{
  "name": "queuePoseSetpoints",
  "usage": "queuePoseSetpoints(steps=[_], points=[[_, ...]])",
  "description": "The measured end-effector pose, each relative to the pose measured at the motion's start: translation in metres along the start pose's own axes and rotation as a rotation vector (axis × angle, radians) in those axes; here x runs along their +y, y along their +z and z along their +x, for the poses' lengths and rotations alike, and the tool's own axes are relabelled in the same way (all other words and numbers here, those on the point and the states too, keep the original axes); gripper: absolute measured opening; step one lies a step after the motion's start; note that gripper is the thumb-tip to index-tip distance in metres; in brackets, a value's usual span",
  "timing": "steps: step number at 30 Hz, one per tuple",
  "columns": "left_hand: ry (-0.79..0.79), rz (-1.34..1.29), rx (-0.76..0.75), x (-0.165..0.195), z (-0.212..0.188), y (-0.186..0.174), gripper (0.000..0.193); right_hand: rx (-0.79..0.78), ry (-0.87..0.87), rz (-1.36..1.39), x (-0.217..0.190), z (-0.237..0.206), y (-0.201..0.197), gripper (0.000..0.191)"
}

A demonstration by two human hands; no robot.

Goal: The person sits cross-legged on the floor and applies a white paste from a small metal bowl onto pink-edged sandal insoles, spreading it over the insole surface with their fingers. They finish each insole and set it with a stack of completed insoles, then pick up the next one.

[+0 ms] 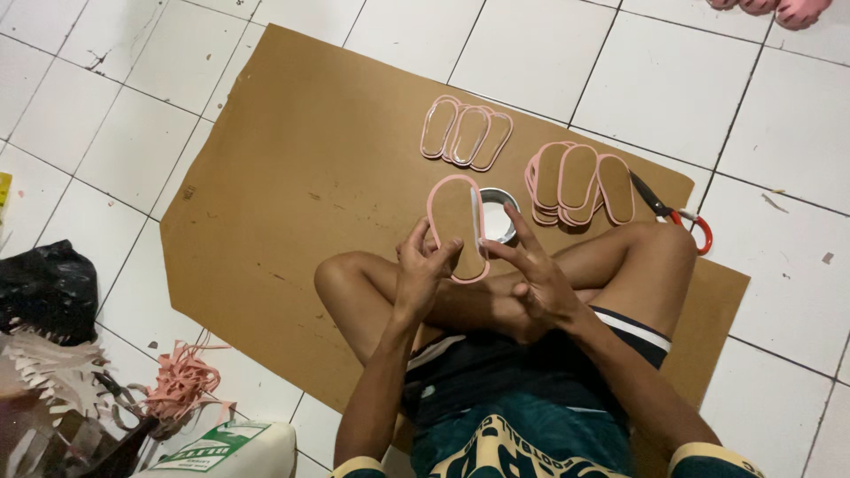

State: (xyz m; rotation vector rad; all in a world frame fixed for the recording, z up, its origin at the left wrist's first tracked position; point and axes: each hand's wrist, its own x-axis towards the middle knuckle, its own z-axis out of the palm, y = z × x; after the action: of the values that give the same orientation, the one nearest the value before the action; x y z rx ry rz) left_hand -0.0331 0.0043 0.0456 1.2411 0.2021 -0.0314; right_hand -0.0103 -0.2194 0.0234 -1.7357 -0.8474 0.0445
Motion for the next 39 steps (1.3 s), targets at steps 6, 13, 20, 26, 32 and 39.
queuePoseSetpoints(steps=[6,13,20,26,32,39], points=[[0.033,-0.089,0.104,-0.007,0.004,-0.003,0.050,0.012,-0.071,-0.248,0.004,0.002,0.004,0.074],[0.130,-0.333,0.247,-0.019,0.003,0.022,0.044,0.068,0.053,-0.125,0.012,-0.008,0.021,0.076],[0.206,-0.653,0.450,-0.048,0.004,0.052,0.045,0.213,0.136,0.203,0.023,-0.013,0.050,0.069],[0.134,-0.598,0.332,-0.079,-0.002,0.046,0.050,0.414,0.345,0.655,0.059,0.009,0.045,0.086],[0.294,0.829,0.282,-0.055,-0.001,-0.022,0.084,0.095,0.456,0.292,0.087,0.005,0.029,0.095],[-0.067,0.731,-0.097,-0.059,0.021,-0.059,0.043,0.115,0.297,-0.283,0.107,0.009,0.040,0.087]])
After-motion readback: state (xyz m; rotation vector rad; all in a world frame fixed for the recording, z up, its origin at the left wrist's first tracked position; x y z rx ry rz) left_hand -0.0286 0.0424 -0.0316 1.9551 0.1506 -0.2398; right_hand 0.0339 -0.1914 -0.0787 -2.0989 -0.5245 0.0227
